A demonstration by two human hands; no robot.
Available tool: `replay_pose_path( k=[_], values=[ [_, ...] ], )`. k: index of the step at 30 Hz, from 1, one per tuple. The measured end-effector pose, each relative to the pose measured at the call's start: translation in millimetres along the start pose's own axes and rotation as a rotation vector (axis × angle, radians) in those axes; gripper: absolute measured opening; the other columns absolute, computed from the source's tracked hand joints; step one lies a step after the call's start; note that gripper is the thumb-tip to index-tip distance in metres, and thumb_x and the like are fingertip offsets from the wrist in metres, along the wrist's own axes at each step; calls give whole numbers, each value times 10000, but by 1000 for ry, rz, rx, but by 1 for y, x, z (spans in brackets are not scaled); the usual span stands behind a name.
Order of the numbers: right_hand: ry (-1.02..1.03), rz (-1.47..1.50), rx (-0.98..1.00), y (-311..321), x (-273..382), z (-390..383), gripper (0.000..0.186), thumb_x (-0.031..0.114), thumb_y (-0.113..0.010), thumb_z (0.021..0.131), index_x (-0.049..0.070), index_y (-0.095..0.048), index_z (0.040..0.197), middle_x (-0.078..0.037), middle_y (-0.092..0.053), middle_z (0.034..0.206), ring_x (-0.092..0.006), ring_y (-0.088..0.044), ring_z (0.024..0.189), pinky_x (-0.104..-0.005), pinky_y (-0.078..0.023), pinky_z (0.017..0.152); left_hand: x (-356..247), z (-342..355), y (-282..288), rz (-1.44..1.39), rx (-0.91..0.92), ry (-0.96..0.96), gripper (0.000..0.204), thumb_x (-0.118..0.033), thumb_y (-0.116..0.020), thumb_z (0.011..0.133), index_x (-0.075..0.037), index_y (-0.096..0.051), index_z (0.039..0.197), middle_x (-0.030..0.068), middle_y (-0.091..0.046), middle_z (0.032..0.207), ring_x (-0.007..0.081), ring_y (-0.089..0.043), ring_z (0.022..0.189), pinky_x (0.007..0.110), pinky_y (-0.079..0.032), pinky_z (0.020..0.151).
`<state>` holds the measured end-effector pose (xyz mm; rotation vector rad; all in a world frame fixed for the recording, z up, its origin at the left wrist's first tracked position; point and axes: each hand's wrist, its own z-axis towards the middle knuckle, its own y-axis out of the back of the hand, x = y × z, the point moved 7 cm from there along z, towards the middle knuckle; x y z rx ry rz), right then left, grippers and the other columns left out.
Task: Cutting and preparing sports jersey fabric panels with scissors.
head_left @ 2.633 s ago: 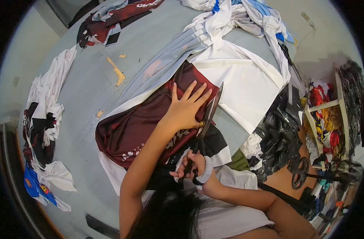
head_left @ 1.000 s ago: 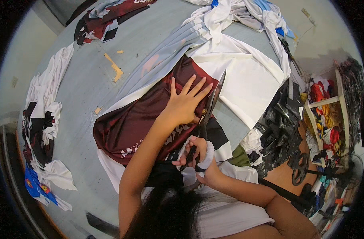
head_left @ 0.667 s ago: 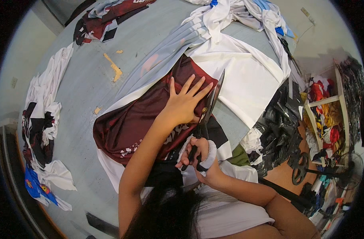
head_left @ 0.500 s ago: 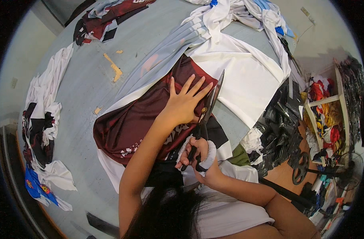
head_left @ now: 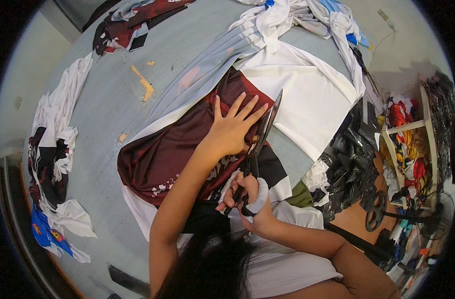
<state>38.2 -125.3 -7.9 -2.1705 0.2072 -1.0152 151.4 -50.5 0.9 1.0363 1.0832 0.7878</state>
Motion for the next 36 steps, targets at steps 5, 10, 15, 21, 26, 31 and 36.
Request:
replay_pose_path(
  k=[5, 10, 15, 21, 26, 31, 36],
  values=[
    [-10, -15, 13, -3, -2, 0, 210, 279, -456, 901, 87, -375, 876, -53, -380, 738, -184, -473, 562, -425, -507, 579, 0, 0, -1, 6, 22, 5, 874, -186, -703, 665, -263, -246, 1406, 43, -227, 1464, 271, -155, 1363, 687, -66, 993],
    [-60, -71, -33, 13, 7, -8, 274, 300, -462, 897, 61, -427, 768, -61, -421, 615, -189, -491, 535, -373, -483, 543, 0, 0, 1, -22, 18, 9, 976, -290, -751, 602, -238, -217, 1417, 66, -192, 1475, 279, -137, 1365, 680, -51, 1001],
    [-273, -250, -27, 77, 53, -44, 398, 430, -562, 848, 75, -463, 700, -36, -452, 567, -165, -465, 492, -317, -414, 458, 6, -5, 7, -47, 150, 19, 1039, -366, -763, 566, -226, -196, 1425, 109, -114, 1489, 303, -96, 1372, 663, -39, 1015],
    [-471, -748, 77, 162, 114, -92, 421, 400, -640, 815, 62, -456, 986, -32, -495, 707, -127, -497, 586, -277, -426, 524, -10, -26, 17, -13, 398, 1, 927, -421, -727, 624, -244, -261, 1406, 98, -88, 1498, 313, -47, 1380, 641, -28, 1028],
    [-504, -910, 123, 186, 137, -109, 355, 277, -675, 814, 37, -471, 980, -6, -488, 692, -91, -505, 582, -228, -406, 509, -19, -10, 10, -306, 246, 184, 382, -410, -581, 808, -142, -602, 1079, 64, -406, 1354, 276, -252, 1322, 569, -143, 1048],
    [-483, -860, 184, 182, 136, -95, 377, 311, -653, 825, 23, -485, 1001, -12, -498, 672, -101, -527, 574, -230, -409, 515, -17, 7, 4, 43, -223, 213, 629, -530, -549, 782, -116, -482, 1251, 104, -387, 1358, 297, -320, 1274, 507, -206, 1050],
    [-483, -1059, 219, 171, 147, -79, 408, 379, -602, 852, 6, -497, 980, -28, -518, 667, -106, -541, 556, -230, -420, 501, -26, -3, -11, 79, -298, 217, 941, -713, -527, 659, -82, -379, 1341, 127, -306, 1421, 302, -268, 1314, 539, -145, 1060]
  ],
)
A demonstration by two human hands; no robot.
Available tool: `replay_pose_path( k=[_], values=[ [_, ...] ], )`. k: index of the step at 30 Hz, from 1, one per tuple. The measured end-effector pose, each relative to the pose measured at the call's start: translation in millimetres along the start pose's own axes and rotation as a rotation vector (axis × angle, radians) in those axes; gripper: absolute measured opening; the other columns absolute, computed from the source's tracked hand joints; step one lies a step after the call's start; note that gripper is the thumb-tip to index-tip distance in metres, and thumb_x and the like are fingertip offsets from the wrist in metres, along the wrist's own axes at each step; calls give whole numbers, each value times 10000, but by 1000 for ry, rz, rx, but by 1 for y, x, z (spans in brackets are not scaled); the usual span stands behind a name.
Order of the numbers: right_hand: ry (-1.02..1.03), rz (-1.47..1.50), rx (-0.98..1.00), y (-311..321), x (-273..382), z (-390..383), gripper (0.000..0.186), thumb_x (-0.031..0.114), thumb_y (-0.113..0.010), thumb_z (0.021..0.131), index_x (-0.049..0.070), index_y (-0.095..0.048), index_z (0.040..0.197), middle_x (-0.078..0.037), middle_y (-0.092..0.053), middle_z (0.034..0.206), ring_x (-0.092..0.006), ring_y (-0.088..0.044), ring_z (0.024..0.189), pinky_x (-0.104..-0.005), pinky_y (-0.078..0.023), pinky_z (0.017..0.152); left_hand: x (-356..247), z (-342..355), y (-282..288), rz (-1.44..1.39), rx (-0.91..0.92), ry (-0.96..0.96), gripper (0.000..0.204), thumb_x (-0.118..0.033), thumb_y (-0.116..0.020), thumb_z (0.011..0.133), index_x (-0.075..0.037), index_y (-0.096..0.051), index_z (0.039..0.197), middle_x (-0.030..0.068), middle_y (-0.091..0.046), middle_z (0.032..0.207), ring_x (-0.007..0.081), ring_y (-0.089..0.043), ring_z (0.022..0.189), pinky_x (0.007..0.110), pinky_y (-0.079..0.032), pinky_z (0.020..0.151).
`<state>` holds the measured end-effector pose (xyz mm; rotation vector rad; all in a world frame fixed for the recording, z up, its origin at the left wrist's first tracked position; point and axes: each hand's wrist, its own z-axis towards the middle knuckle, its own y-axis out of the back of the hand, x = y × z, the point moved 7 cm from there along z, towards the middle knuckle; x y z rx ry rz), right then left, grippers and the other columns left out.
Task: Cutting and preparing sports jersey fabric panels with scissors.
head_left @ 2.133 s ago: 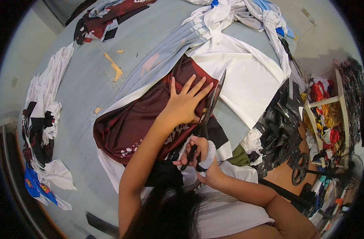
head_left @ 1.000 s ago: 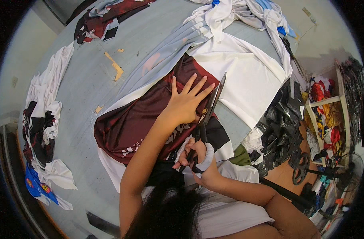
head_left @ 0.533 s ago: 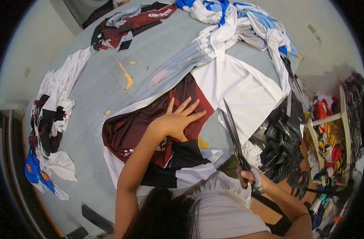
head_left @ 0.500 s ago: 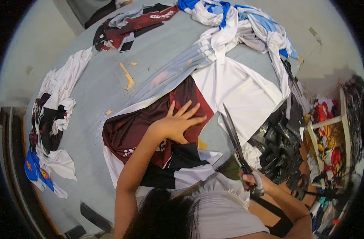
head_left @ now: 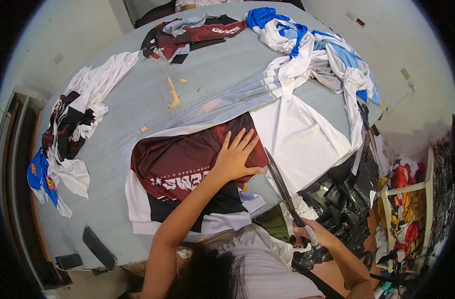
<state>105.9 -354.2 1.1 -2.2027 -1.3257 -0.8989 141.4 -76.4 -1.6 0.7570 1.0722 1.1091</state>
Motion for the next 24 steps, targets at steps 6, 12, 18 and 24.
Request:
replay_pose_path(
  k=[6, 12, 18, 24],
  values=[
    [-21, -37, -69, -21, 6, 7, 443, 432, -587, 849, 3, -514, 934, -26, -505, 600, -106, -528, 495, -241, -421, 454, -1, -5, 0, 40, 61, 46, 968, -738, -539, 635, -134, -348, 1368, 142, -262, 1439, 329, -207, 1336, 592, -90, 1045],
    [8, 11, -131, -35, 4, 12, 389, 405, -594, 851, 30, -490, 838, -23, -479, 538, -106, -521, 461, -246, -409, 435, 0, -5, 2, 5, 55, 42, 976, -747, -544, 621, -155, -347, 1372, 137, -262, 1441, 330, -199, 1338, 608, -72, 1039],
    [-36, -71, -186, -34, 7, 9, 386, 385, -601, 851, 12, -505, 825, -26, -485, 529, -108, -516, 441, -252, -405, 420, 0, -5, 2, -2, 65, 54, 984, -745, -552, 613, -153, -347, 1372, 135, -265, 1440, 325, -198, 1340, 606, -70, 1040],
    [-72, -102, -201, -36, 12, 6, 401, 393, -595, 854, -1, -523, 856, -25, -493, 533, -108, -517, 439, -254, -420, 424, 1, -5, 3, -11, 53, 62, 1031, -752, -550, 602, -111, -326, 1377, 129, -269, 1439, 312, -200, 1341, 592, -66, 1049]
  ],
)
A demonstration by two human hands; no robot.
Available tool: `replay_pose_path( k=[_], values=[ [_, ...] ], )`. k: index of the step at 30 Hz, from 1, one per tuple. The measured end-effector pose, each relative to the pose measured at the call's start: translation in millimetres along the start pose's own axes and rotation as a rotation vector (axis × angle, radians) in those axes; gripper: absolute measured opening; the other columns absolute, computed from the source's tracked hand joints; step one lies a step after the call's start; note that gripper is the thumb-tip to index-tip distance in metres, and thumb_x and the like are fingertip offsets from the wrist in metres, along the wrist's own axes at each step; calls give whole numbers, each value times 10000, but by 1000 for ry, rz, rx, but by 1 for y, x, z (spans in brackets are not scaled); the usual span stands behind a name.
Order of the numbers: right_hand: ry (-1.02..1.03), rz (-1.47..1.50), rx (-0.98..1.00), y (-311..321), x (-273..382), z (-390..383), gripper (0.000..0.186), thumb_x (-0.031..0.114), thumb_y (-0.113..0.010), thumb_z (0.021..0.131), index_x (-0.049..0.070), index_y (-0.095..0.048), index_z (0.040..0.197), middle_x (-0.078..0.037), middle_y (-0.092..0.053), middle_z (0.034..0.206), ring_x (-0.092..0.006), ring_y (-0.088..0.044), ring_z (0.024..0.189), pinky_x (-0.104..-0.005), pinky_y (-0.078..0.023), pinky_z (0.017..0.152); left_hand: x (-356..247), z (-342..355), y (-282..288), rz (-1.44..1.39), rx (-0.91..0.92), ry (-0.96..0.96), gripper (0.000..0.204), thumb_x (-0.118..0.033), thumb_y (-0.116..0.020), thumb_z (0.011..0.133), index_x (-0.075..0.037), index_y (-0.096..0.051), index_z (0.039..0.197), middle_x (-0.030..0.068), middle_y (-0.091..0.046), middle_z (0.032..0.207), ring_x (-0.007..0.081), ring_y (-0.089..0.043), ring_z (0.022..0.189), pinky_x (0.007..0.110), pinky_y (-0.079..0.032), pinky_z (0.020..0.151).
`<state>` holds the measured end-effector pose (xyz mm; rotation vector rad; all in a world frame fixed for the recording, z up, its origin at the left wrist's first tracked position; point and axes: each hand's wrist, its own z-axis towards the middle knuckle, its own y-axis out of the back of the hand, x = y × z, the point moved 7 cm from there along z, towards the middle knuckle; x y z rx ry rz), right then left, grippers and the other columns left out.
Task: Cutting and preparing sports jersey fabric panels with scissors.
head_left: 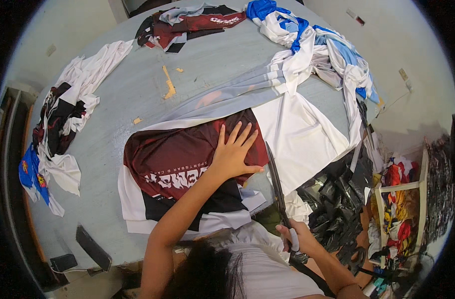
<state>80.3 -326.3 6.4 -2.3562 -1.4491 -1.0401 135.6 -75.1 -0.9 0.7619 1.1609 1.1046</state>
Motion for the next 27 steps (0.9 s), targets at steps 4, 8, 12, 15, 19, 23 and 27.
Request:
replay_pose_path(
  k=[4, 8, 12, 15, 19, 23, 27],
  values=[
    [-71, -56, 28, 4, 5, 5, 463, 445, -559, 861, -14, -528, 914, -29, -505, 569, -105, -533, 468, -251, -438, 434, 0, 0, 0, 6, -9, -1, 1070, -758, -547, 598, -63, -308, 1376, 127, -270, 1439, 301, -201, 1342, 588, -66, 1050],
    [-23, -112, 70, 6, 22, 13, 547, 490, -523, 866, -39, -526, 1005, -45, -519, 634, -122, -546, 485, -257, -443, 447, 1, 0, 0, 9, -28, 4, 1099, -753, -554, 585, -9, -314, 1357, 125, -296, 1424, 291, -221, 1336, 591, -70, 1050],
    [-9, -158, 52, 4, 31, 19, 572, 512, -519, 860, -41, -527, 1007, -46, -525, 648, -122, -549, 489, -259, -446, 447, 1, 0, 1, -22, -46, 0, 1103, -735, -580, 566, 7, -330, 1344, 123, -320, 1412, 285, -238, 1330, 588, -74, 1053],
    [9, -142, 53, 1, 30, 22, 595, 527, -513, 857, -40, -515, 1037, -38, -511, 635, -122, -544, 487, -259, -444, 448, 1, -1, 1, -36, -63, -4, 1100, -724, -594, 560, 10, -337, 1338, 124, -319, 1412, 281, -231, 1334, 584, -69, 1056],
    [5, -56, 50, -1, 25, 24, 589, 528, -513, 857, -30, -495, 1046, -23, -476, 593, -120, -533, 479, -252, -437, 448, 3, -2, 1, -35, -72, -3, 1101, -725, -592, 558, 13, -340, 1335, 125, -317, 1413, 280, -226, 1336, 584, -65, 1056],
    [-2, -13, 65, -4, 22, 25, 560, 516, -517, 860, -24, -492, 1007, -16, -466, 572, -114, -525, 465, -245, -434, 439, 3, -2, 2, -32, -85, -13, 1090, -724, -591, 558, 14, -356, 1325, 125, -317, 1413, 279, -223, 1337, 584, -64, 1056],
    [15, -74, 48, -6, 22, 25, 483, 504, -464, 891, 21, -479, 884, -58, -538, 547, -134, -562, 481, -257, -440, 460, 3, -2, -2, -6, -37, -12, 1105, -769, -541, 586, 4, -325, 1347, 125, -281, 1431, 284, -201, 1343, 578, -75, 1054]
  ],
)
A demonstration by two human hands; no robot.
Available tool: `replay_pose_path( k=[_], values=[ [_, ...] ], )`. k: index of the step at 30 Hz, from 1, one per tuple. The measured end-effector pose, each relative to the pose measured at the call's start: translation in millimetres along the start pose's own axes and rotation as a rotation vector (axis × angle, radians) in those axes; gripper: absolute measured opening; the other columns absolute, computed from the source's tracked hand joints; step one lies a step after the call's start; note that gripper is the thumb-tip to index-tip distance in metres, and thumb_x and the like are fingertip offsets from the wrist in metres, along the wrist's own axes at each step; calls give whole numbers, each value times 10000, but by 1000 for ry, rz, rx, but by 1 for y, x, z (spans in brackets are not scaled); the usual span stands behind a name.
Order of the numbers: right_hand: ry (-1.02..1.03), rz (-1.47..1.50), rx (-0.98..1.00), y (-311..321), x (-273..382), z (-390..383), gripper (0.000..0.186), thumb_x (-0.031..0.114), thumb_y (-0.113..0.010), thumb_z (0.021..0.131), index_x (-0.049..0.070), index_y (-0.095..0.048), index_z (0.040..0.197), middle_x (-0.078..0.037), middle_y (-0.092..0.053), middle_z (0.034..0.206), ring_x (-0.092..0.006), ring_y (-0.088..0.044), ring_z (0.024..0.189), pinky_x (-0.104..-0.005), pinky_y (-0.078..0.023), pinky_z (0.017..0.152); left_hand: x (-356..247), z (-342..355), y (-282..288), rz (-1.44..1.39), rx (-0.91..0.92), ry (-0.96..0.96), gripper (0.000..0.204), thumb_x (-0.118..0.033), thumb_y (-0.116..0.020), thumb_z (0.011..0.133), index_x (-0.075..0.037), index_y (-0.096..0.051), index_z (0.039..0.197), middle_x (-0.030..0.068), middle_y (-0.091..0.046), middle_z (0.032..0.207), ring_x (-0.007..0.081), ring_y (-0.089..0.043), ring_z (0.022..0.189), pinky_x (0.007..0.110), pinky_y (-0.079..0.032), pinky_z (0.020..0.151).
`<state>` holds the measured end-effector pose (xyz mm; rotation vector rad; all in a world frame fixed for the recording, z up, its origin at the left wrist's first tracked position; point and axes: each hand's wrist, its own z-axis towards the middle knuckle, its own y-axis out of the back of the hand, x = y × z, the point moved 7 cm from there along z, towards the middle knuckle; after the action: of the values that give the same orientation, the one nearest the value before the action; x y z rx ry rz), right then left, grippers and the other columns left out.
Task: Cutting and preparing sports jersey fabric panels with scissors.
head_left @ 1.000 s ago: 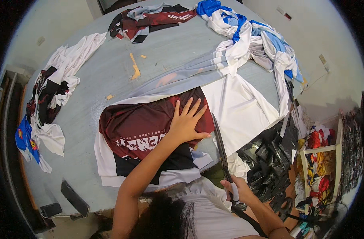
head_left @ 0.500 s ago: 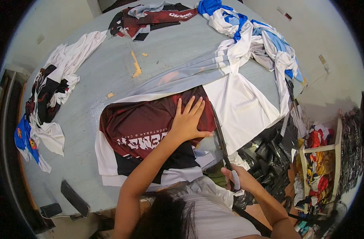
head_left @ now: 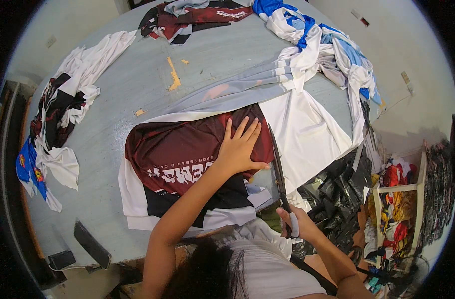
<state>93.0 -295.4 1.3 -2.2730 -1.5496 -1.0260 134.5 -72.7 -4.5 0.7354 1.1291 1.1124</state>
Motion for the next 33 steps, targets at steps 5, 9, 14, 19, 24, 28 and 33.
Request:
replay_pose_path(
  k=[5, 9, 14, 19, 24, 28, 33],
  values=[
    [62, -39, -21, -2, 4, 1, 476, 493, -466, 894, 18, -489, 878, -59, -534, 524, -142, -555, 452, -263, -434, 439, 0, 0, 1, -8, -36, -7, 1092, -745, -565, 572, 8, -349, 1332, 124, -300, 1422, 284, -213, 1339, 584, -73, 1054],
    [47, -116, -14, 1, 9, -1, 480, 490, -458, 898, 11, -494, 882, -57, -536, 530, -138, -564, 474, -261, -436, 452, 0, 0, 2, -42, -38, -9, 1092, -729, -585, 556, 13, -361, 1326, 125, -315, 1414, 282, -222, 1337, 589, -65, 1053],
    [-16, -199, -29, 13, 19, 3, 565, 509, -477, 882, -55, -507, 870, -112, -557, 653, -152, -572, 485, -286, -452, 451, 0, 0, 1, -8, 9, 2, 1111, -754, -565, 575, 12, -325, 1344, 127, -283, 1431, 280, -199, 1347, 576, -61, 1058],
    [11, -227, -22, 17, 30, 14, 608, 545, -464, 873, -62, -510, 867, -118, -555, 656, -166, -588, 513, -288, -453, 478, 1, 0, 3, 3, 7, 13, 1120, -755, -568, 571, 15, -319, 1346, 135, -276, 1433, 274, -193, 1350, 575, -56, 1059],
    [-27, -192, -57, 19, 26, 16, 565, 535, -481, 871, -28, -499, 828, -54, -489, 581, -153, -563, 488, -287, -445, 470, 1, -1, 1, -13, 28, 12, 1119, -754, -568, 575, 14, -315, 1348, 132, -265, 1439, 269, -179, 1354, 572, -51, 1060],
    [76, -75, -26, 13, 30, 14, 538, 522, -490, 872, -10, -482, 793, -29, -449, 558, -148, -533, 462, -292, -446, 466, 2, -2, -1, -9, 34, 18, 1121, -751, -571, 574, 12, -308, 1352, 132, -265, 1439, 270, -175, 1356, 571, -46, 1061],
    [47, -36, -50, 13, 29, 14, 485, 463, -529, 876, 1, -459, 746, -15, -425, 541, -149, -517, 448, -300, -442, 440, 1, -2, 1, -53, -29, -2, 1114, -726, -601, 540, 21, -347, 1326, 137, -297, 1422, 270, -206, 1344, 587, -50, 1054]
  ],
)
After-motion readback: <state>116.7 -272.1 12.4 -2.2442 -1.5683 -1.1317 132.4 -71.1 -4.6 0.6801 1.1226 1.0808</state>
